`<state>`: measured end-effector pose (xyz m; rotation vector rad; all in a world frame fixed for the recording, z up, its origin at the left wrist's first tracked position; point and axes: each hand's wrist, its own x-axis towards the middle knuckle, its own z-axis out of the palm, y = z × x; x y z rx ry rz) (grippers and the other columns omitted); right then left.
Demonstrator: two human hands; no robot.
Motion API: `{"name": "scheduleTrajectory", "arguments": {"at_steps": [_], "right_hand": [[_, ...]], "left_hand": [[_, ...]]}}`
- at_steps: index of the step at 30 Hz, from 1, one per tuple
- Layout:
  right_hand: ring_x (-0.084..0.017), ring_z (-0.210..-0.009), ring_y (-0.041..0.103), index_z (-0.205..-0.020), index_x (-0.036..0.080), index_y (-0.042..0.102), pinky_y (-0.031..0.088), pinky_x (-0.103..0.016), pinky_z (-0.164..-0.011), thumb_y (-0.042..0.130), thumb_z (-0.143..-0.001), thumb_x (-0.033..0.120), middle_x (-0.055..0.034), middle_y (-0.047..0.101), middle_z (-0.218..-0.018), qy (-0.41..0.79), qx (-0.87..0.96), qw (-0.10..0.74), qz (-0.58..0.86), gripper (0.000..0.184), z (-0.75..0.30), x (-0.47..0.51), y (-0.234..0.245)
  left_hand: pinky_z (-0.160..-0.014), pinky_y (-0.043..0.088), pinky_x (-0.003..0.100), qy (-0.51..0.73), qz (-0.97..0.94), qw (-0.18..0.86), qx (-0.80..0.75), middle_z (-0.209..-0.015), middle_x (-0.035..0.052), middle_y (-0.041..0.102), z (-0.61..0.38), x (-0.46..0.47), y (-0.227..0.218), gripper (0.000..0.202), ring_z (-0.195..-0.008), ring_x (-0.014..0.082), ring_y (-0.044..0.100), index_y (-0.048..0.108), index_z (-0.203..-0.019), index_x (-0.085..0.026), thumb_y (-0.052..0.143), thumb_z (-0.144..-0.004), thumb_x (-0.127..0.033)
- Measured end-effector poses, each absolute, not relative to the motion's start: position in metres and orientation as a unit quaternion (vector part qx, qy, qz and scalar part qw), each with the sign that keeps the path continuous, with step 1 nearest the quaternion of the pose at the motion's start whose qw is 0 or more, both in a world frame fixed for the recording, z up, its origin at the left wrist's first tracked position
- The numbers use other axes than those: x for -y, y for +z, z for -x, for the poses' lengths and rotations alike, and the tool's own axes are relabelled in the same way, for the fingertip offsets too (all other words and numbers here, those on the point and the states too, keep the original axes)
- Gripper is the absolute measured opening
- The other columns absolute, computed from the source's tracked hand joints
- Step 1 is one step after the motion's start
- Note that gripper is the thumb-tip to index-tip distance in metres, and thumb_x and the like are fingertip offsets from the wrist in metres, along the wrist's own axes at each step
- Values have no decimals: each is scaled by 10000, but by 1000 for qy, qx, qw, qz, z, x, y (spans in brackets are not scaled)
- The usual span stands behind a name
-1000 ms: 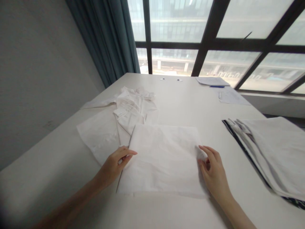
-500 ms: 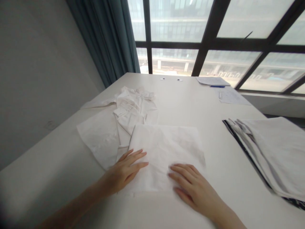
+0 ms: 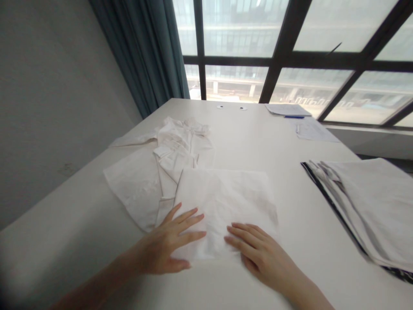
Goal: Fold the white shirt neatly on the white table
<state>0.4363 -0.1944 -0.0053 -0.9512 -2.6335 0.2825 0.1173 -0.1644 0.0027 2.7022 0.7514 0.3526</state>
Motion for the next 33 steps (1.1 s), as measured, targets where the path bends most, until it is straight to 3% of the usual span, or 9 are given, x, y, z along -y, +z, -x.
{"name": "scheduleTrajectory", "arguments": {"at_steps": [6,13,23,33], "right_hand": [[-198,-1287,495,-1321,224,553,464,-350,-1038,524,-922,167,-71,609,-1318,71,934,159,313,404,-439,194,-6],[-179,-1153,609,-1207,161,623,510,-308,-968,477,-963,197,-103,688,-1184,26,940,195,280,286,-440,194,-1],[-163,-1099,623,-1230,164,596,489,-326,-960,487,-971,229,-90,695,-1162,35,939,196,282,289,-438,194,-5],[-157,-1105,624,-1256,145,560,490,-309,-960,410,-995,225,-102,701,-1146,53,936,203,284,312,-440,194,-3]], "left_hand": [[-1171,164,510,114,-959,163,-201,-1352,73,578,-124,165,7,360,-1338,262,436,576,-1259,-236,554,-900,-263],[-1158,269,432,179,-957,135,-185,-1178,39,694,-125,166,5,244,-1205,199,574,633,-1123,-208,516,-916,-157],[-1157,289,341,270,-944,90,-167,-1072,36,732,-127,164,-6,137,-1088,142,642,631,-987,-145,503,-944,-122],[-1140,332,344,287,-937,91,-178,-1014,45,744,-128,165,-2,116,-1040,137,666,617,-922,-138,507,-943,-109]]}}
